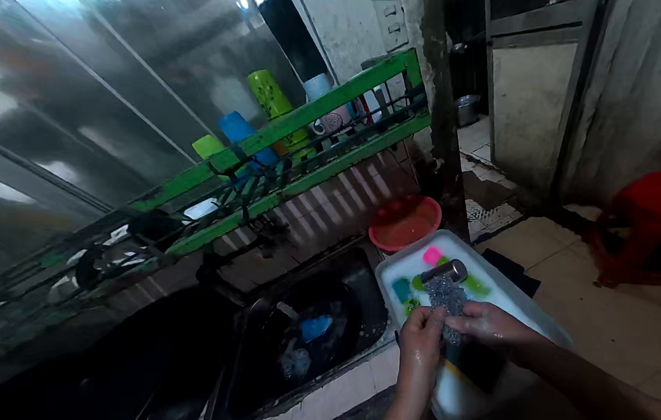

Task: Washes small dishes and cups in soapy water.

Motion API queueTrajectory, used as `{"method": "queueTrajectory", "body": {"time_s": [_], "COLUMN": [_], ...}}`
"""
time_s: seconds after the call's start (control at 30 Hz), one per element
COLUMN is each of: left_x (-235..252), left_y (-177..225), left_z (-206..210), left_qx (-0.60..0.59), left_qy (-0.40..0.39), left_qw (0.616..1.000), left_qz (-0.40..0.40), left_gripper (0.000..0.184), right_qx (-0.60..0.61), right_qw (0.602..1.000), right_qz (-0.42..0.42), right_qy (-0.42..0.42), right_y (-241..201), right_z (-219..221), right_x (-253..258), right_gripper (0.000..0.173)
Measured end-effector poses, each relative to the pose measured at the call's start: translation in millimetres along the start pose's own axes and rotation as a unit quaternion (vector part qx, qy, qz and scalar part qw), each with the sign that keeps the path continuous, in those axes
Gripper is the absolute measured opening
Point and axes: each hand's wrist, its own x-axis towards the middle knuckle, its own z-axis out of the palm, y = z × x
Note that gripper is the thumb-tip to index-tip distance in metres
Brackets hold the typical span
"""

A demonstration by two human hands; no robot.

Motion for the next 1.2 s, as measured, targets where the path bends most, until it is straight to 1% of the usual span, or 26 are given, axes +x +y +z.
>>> {"method": "queueTrajectory", "body": {"time_s": [0.1, 0.17, 0.23, 0.3, 0.37, 0.43, 0.5, 0.53, 0.6, 0.67, 0.7, 0.77, 0.83, 0.87, 0.93, 0.97, 1.0, 1.03, 1.07, 1.13, 1.2], "left_x": [-0.4, 0.1, 1.8, 3.9, 3.5, 1.5, 0.3, 1.5, 3.7, 3.2, 1.8, -1.4, -2.9, -2.3, -0.9, -0.6, -0.1, 0.2, 0.4, 2.5, 6.1], "left_y": [1.6, 3.3, 3.3, 3.3, 4.7, 5.1, 2.2, 0.1, -2.0, -3.4, -3.2, -4.4, -8.3, -8.7, -3.5, 1.4, 5.1, 7.9, 10.4, 15.6, 20.0], "left_z": [-11.9, -15.7, -15.5, -13.7, -14.3, -13.1, -10.3, -10.2, -12.1, -16.2, -18.8, -23.7, -25.5, -25.9, -28.3, -30.3, -31.4, -30.7, -28.2, -20.8, -16.4], "left_qx": [0.051, 0.085, 0.091, 0.081, 0.055, 0.023, 0.026, 0.047, 0.096, 0.113, 0.110, 0.101, 0.096, 0.099, 0.105, 0.105, 0.095, 0.074, 0.040, -0.037, -0.086], "left_qy": [0.012, 0.020, 0.018, 0.006, -0.044, -0.084, -0.075, -0.061, -0.044, -0.032, -0.022, -0.005, -0.004, -0.014, -0.066, -0.103, -0.130, -0.137, -0.123, -0.078, -0.044], "left_qw": [0.998, 0.996, 0.995, 0.997, 0.997, 0.994, 0.994, 0.995, 0.993, 0.993, 0.994, 0.995, 0.995, 0.995, 0.992, 0.988, 0.984, 0.984, 0.988, 0.994, 0.992], "left_qz": [0.020, 0.034, 0.037, 0.014, -0.026, -0.062, -0.072, -0.066, -0.052, -0.031, -0.016, 0.017, 0.037, 0.030, -0.023, -0.057, -0.080, -0.086, -0.080, -0.071, -0.084], "left_gripper": [0.019, 0.019, 0.019, 0.020, 0.026, 0.031, 0.026, 0.025, 0.030, 0.028, 0.023, 0.019, 0.021, 0.022, 0.017, 0.023, 0.035, 0.043, 0.042, 0.031, 0.022], "right_qx": [-0.024, -0.045, -0.036, -0.016, -0.016, -0.024, -0.056, -0.088, -0.175, -0.238, -0.243, -0.213, -0.185, -0.183, -0.201, -0.211, -0.220, -0.225, -0.225, -0.232, -0.237], "right_qw": [0.999, 0.997, 0.996, 0.997, 0.999, 0.999, 0.996, 0.993, 0.978, 0.963, 0.962, 0.972, 0.980, 0.980, 0.974, 0.970, 0.966, 0.963, 0.960, 0.953, 0.952], "right_qz": [-0.031, -0.043, -0.040, -0.021, -0.002, -0.010, -0.038, -0.053, -0.098, -0.122, -0.119, -0.089, -0.065, -0.067, -0.097, -0.116, -0.133, -0.148, -0.168, -0.196, -0.191], "right_qy": [0.036, 0.056, 0.072, 0.069, 0.051, 0.045, 0.054, 0.058, 0.055, 0.041, 0.039, 0.040, 0.039, 0.038, 0.032, 0.026, 0.020, 0.012, 0.005, -0.006, -0.028], "right_y": [-3.3, -1.4, 1.0, 1.0, -1.4, -4.8, -5.5, -4.7, -1.3, 1.0, 1.7, 6.3, 12.0, 12.6, 11.1, 9.6, 8.5, 7.5, 8.0, 11.6, 14.8], "right_z": [3.0, -1.4, -6.3, -7.3, -6.2, -3.1, 0.8, 1.1, -2.5, -6.0, -7.9, -13.1, -16.5, -17.4, -18.7, -18.8, -17.6, -14.9, -10.6, -2.7, -1.3], "right_x": [2.4, 3.5, 4.3, 4.9, 4.1, 4.4, 5.4, 5.6, 6.6, 6.7, 6.5, 7.4, 8.9, 8.6, 6.4, 4.8, 3.8, 2.7, 2.0, 0.5, -0.4], "right_gripper": [0.014, 0.015, 0.016, 0.017, 0.019, 0.020, 0.022, 0.023, 0.027, 0.031, 0.031, 0.027, 0.026, 0.026, 0.026, 0.026, 0.026, 0.027, 0.028, 0.032, 0.035]}}
